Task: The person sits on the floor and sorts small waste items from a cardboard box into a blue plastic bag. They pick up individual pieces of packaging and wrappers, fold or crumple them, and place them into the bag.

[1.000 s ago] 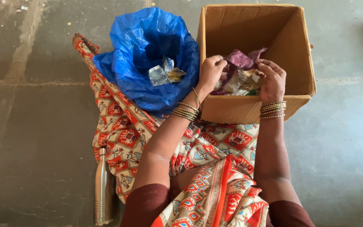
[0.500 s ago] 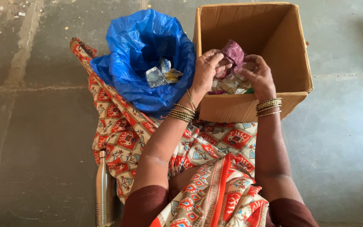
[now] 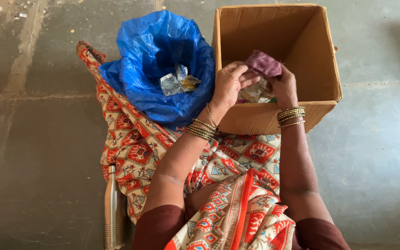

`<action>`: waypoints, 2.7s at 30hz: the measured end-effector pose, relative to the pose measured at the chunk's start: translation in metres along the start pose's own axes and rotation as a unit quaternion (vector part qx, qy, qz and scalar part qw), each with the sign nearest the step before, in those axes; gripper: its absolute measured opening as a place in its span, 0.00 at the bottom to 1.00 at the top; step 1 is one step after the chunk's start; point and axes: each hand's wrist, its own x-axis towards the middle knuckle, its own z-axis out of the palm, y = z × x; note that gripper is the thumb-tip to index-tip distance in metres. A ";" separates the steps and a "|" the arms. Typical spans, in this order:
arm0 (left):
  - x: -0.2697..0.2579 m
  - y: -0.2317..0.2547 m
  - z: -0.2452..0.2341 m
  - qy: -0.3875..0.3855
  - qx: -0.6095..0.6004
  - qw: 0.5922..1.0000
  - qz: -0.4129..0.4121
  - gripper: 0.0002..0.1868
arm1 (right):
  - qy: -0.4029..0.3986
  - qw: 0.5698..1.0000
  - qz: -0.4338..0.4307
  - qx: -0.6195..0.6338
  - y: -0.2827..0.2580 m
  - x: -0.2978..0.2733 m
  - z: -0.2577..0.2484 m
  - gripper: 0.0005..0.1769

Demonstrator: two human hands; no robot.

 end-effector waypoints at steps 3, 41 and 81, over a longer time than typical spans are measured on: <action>-0.002 -0.002 -0.011 0.124 0.135 0.983 0.033 0.11 | 0.028 0.999 -0.011 -0.010 0.006 0.002 -0.003 0.11; 0.023 -0.071 -0.038 -0.035 0.292 0.954 0.053 0.24 | -0.149 0.978 -0.034 0.142 -0.025 -0.018 -0.006 0.17; 0.018 -0.054 -0.033 0.008 0.284 0.958 0.036 0.14 | -0.104 0.980 -0.149 0.079 -0.033 -0.025 -0.003 0.22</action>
